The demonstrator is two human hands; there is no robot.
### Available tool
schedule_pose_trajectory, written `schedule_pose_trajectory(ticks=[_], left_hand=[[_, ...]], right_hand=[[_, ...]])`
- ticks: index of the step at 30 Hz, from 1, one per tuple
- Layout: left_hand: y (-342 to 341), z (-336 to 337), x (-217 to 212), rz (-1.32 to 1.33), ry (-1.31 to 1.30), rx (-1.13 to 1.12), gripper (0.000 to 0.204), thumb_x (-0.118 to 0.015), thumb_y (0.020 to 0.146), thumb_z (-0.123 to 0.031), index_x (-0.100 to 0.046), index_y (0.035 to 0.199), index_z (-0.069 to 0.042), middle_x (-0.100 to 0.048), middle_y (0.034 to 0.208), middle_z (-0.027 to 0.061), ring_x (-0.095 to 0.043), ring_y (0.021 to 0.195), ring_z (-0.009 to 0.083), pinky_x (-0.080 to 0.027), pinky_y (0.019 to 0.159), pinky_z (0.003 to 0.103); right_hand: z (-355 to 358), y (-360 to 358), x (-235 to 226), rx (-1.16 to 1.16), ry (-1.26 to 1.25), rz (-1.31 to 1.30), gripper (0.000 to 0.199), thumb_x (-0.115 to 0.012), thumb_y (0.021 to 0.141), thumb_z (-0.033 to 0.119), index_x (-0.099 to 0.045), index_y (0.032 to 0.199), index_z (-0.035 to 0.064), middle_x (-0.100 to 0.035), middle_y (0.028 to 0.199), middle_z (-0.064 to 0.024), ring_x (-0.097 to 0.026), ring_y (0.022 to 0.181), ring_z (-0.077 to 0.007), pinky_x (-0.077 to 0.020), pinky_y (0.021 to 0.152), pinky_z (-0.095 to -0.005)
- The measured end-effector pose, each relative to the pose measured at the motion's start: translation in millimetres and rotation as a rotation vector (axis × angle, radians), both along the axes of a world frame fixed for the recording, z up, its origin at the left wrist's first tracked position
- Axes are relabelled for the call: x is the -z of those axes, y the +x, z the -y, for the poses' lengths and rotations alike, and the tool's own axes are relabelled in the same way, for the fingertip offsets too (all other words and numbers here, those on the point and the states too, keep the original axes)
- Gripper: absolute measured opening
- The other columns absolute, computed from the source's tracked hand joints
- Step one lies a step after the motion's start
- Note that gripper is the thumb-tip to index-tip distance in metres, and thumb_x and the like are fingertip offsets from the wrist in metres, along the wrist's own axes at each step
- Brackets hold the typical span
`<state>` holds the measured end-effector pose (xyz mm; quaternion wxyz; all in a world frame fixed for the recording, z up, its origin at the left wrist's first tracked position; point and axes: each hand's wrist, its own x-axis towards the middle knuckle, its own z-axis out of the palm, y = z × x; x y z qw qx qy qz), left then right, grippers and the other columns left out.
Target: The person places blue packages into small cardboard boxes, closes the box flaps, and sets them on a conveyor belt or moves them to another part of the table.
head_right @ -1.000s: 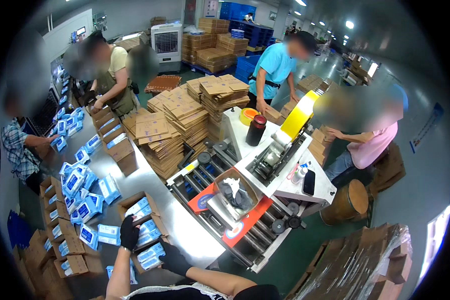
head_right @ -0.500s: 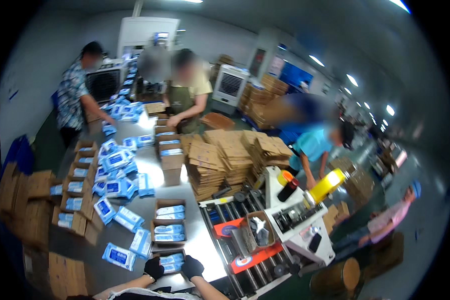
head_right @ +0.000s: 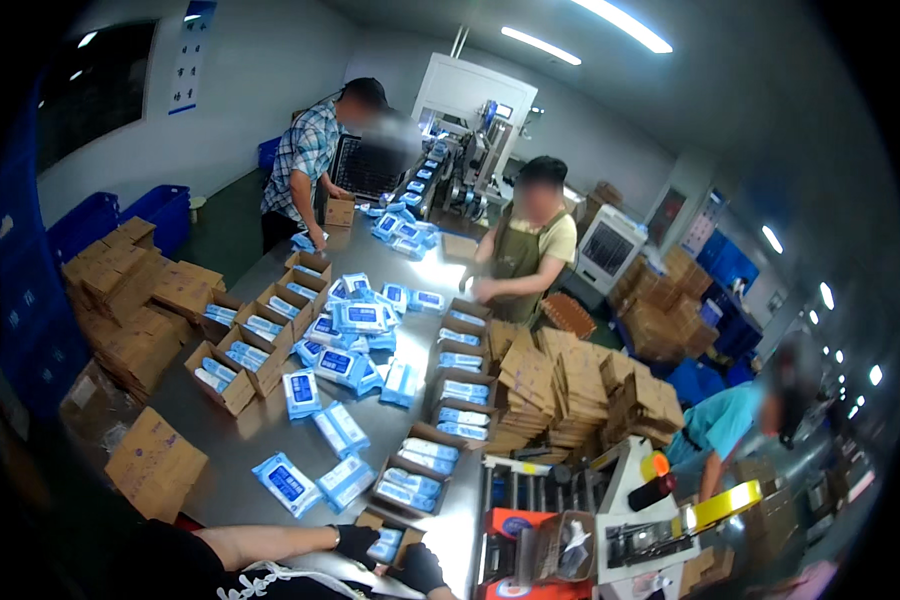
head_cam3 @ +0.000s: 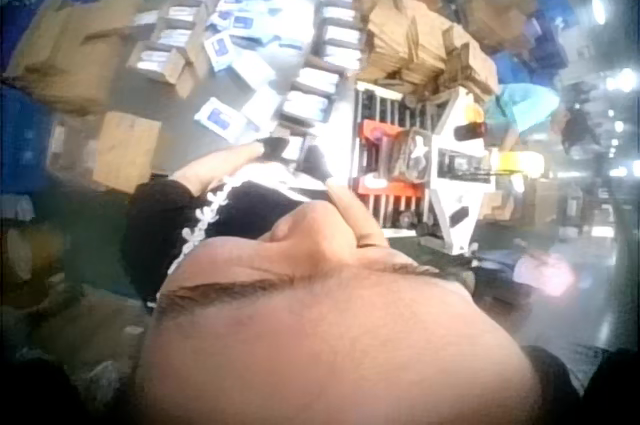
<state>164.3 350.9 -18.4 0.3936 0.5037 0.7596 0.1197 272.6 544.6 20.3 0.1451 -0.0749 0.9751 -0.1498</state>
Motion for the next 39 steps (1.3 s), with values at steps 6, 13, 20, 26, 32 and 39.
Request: schedule_pose_trajectory(ticks=[6,13,20,26,32,39], left_hand=[[2,7,-13,0.165,0.076,-0.196,0.059,-0.061,0.082,-0.053,-0.057,0.112,-0.002,-0.064,0.107,0.0186,-0.062,0.098,0.0315,-0.047,0.086,0.040],[2,18,49,0.073,0.294,-0.133,0.050,-0.056,0.085,-0.046,-0.058,0.107,-0.001,-0.063,0.104,0.0212,-0.060,0.099,0.0343,-0.045,0.086,0.042],[6,35,36,0.007,0.412,-0.412,0.047,-0.063,0.082,-0.046,-0.064,0.103,-0.004,-0.065,0.104,0.0198,-0.062,0.097,0.0351,-0.049,0.085,0.041],[52,6,40,-0.242,0.447,-1.268,0.074,-0.079,0.063,-0.043,-0.052,0.122,-0.005,-0.060,0.106,0.0205,-0.059,0.097,0.0368,-0.048,0.083,0.043],[5,11,39,0.203,0.325,-1.179,0.081,-0.083,0.059,-0.045,-0.052,0.118,0.001,-0.060,0.114,0.0221,-0.059,0.103,0.0344,-0.047,0.088,0.038],[52,1,41,0.194,0.385,-1.082,0.043,-0.061,0.084,-0.045,-0.059,0.098,-0.004,-0.064,0.092,0.0182,-0.063,0.086,0.0330,-0.048,0.076,0.041]], right_hand=[[-57,-27,26,0.052,-0.098,0.225,0.058,-0.059,0.080,0.062,-0.062,0.100,0.0079,-0.066,0.098,-0.0138,-0.064,0.091,-0.0323,-0.0497,0.076,-0.0403],[-28,-23,79,0.008,-0.149,0.018,0.037,-0.069,0.072,0.039,-0.067,0.097,0.0117,-0.066,0.098,-0.0117,-0.064,0.093,-0.0320,-0.0503,0.084,-0.0429],[-2,-58,66,-0.024,-0.042,0.107,0.031,-0.060,0.082,0.038,-0.068,0.091,0.0097,-0.067,0.091,-0.0169,-0.065,0.086,-0.0350,-0.0516,0.076,-0.0457],[4,-24,34,0.146,-0.272,0.198,0.046,-0.053,0.088,0.047,-0.065,0.100,0.0046,-0.065,0.098,-0.0218,-0.063,0.089,-0.0392,-0.0487,0.083,-0.0448],[28,-26,3,0.210,-0.214,-0.276,0.023,-0.061,0.083,0.030,-0.065,0.088,0.0076,-0.064,0.082,-0.0135,-0.063,0.074,-0.0298,-0.0495,0.063,-0.0425],[57,-27,-2,0.422,-0.208,-0.474,0.049,-0.070,0.076,0.035,-0.061,0.115,0.0063,-0.063,0.080,-0.0092,-0.060,0.083,-0.0279,-0.0385,0.096,-0.0445]])
